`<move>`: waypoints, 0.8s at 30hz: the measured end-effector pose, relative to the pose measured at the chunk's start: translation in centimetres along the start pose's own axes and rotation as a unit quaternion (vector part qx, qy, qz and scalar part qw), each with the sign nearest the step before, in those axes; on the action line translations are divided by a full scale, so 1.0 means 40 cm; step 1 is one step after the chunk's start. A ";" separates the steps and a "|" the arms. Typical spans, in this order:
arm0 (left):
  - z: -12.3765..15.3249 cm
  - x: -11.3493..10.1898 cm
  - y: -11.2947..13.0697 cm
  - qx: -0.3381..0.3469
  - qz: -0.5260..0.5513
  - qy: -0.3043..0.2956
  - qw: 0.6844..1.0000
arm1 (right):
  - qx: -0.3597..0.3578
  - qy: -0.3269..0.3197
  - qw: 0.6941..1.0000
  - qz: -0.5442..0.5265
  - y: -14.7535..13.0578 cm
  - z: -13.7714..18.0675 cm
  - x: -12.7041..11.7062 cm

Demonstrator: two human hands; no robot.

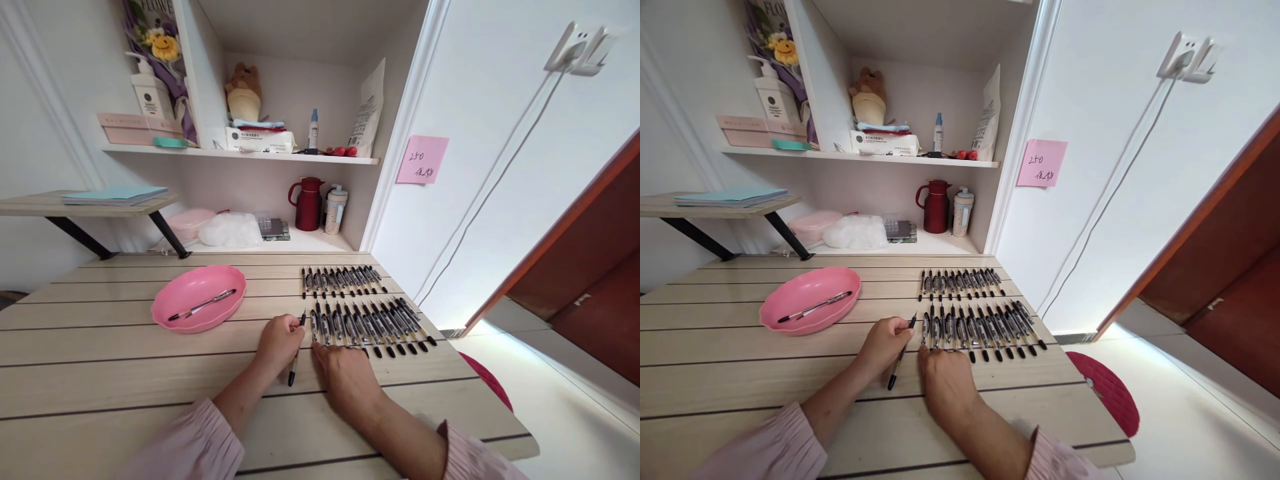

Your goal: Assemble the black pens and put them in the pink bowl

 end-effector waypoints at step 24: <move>-0.081 0.043 0.018 0.020 -0.204 -0.014 0.979 | 0.008 0.046 0.998 -0.034 0.015 0.019 0.027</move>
Point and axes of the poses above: each hand's wrist, its own z-axis away from the middle knuckle, its own x-axis out of the palm, y = z × x, the point moved 3 cm from there along -z, towards the middle knuckle, and after that the axes turned 12 degrees about z, right-handed, at the moved point
